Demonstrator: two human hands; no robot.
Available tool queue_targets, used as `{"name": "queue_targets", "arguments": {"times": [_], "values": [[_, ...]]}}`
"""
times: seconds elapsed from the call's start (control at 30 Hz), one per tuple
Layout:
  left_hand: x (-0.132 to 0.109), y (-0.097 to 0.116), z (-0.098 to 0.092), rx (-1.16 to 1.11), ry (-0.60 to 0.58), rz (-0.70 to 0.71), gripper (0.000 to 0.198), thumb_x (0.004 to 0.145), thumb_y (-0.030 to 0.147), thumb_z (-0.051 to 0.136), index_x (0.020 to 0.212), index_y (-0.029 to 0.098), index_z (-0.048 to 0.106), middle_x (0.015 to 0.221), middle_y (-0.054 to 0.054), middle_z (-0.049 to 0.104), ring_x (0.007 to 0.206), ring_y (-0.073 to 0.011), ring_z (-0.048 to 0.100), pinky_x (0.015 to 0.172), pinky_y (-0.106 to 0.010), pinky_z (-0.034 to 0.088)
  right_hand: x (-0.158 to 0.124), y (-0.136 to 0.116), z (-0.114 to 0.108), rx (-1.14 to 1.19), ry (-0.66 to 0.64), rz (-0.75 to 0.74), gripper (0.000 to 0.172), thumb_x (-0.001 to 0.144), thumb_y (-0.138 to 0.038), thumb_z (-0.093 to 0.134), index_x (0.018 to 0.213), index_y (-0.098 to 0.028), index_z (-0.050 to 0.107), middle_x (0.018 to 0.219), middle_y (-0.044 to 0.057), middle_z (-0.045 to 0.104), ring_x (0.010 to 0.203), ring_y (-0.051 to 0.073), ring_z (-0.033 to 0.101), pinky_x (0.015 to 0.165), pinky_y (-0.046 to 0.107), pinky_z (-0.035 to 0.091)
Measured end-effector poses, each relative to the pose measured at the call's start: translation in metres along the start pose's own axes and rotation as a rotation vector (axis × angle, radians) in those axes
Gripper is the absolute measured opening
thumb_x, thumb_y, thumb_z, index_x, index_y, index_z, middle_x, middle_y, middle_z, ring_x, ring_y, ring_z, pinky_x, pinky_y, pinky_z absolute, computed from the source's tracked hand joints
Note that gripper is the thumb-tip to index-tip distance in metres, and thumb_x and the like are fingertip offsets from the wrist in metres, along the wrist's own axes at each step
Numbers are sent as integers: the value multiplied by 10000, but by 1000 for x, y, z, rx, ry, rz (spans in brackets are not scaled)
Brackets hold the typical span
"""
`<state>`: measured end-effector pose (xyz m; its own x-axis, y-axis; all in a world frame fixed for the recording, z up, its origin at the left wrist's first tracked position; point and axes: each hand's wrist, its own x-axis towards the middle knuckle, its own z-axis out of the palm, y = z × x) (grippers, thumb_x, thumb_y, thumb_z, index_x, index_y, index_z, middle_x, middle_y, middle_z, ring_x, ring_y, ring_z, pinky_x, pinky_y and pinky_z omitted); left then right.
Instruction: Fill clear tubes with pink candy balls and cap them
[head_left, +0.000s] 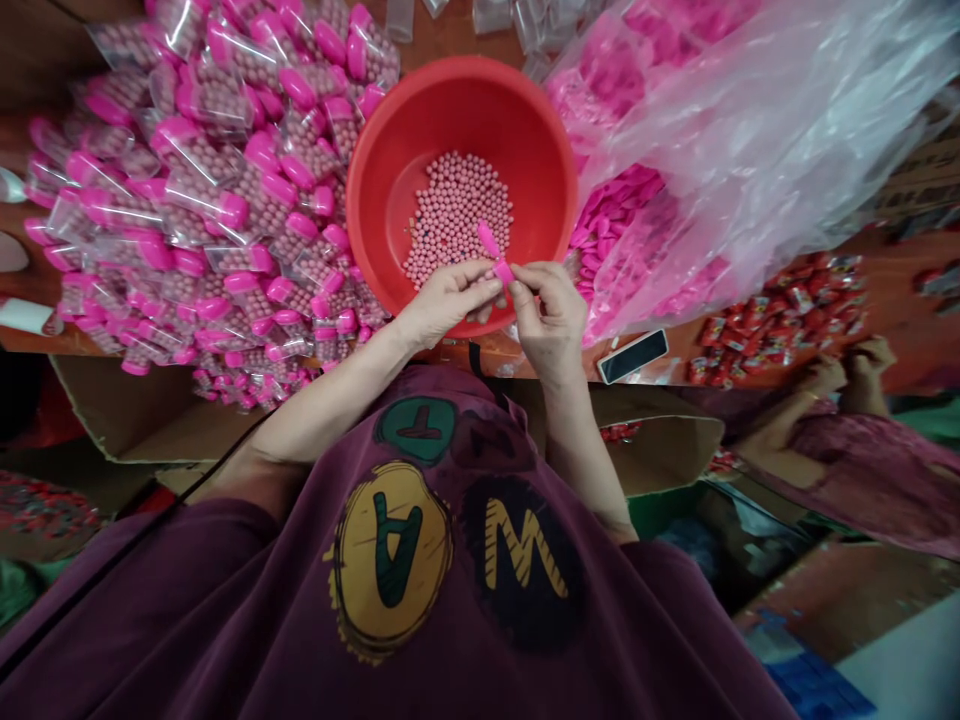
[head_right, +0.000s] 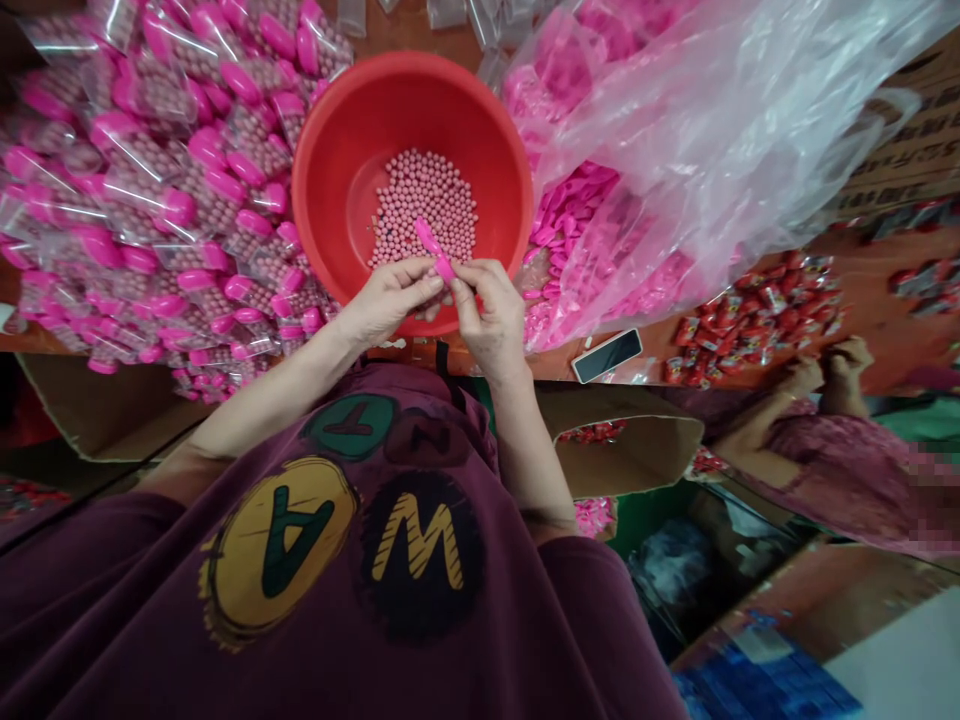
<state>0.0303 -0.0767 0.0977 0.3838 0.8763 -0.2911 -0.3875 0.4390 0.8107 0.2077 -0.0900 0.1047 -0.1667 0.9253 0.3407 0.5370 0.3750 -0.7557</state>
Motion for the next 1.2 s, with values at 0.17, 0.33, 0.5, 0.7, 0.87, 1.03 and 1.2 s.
{"name": "queue_targets", "arguments": {"times": [0.17,0.33,0.5,0.7,0.87,1.03,1.2], "values": [[-7,12,14,74,100,19,143,961,297,788,927,168,738,733,16,616,543,-63,496,533,-222,386,-9,-8,5,-42,68,-17,324,1098,-405,488,1240,-290,756,1087,62,772,1044,212,747,952,450,641],[-13,24,15,185,78,-26,172,913,272,834,844,146,740,636,23,592,492,-48,468,480,-207,337,-5,-1,1,167,-8,179,392,1081,-563,523,1063,-289,803,949,22,766,914,183,746,888,402,652],[-16,23,7,101,-149,-258,233,861,312,863,776,123,758,643,-40,674,446,-49,496,424,-199,321,11,19,19,407,-60,432,739,1072,-774,255,1067,-249,776,850,35,749,879,177,763,853,387,673],[-11,24,0,-16,23,-249,257,925,345,793,803,129,731,644,-23,663,441,-39,458,420,-195,312,2,8,15,417,18,298,419,1085,-632,480,1164,-302,725,1096,30,775,978,173,758,969,402,667],[-7,26,8,5,62,-216,278,984,334,734,790,137,706,687,-20,678,560,-80,592,558,-216,466,-10,-1,4,39,-76,27,750,840,-749,783,1410,-303,586,1352,82,694,1268,306,690,1118,559,600],[-6,17,16,-57,131,-209,264,1012,338,708,829,149,706,742,-16,687,660,-102,658,674,-240,534,-13,-3,9,-242,-77,-37,889,801,-685,855,1499,-262,499,1435,153,662,1359,387,651,1189,648,533],[-7,10,20,-189,134,-246,232,1025,275,687,839,138,703,736,-11,685,657,-95,646,690,-236,550,-11,11,12,-124,-102,15,751,829,-644,831,1407,-235,583,1395,155,661,1394,396,628,1244,685,488]]}}
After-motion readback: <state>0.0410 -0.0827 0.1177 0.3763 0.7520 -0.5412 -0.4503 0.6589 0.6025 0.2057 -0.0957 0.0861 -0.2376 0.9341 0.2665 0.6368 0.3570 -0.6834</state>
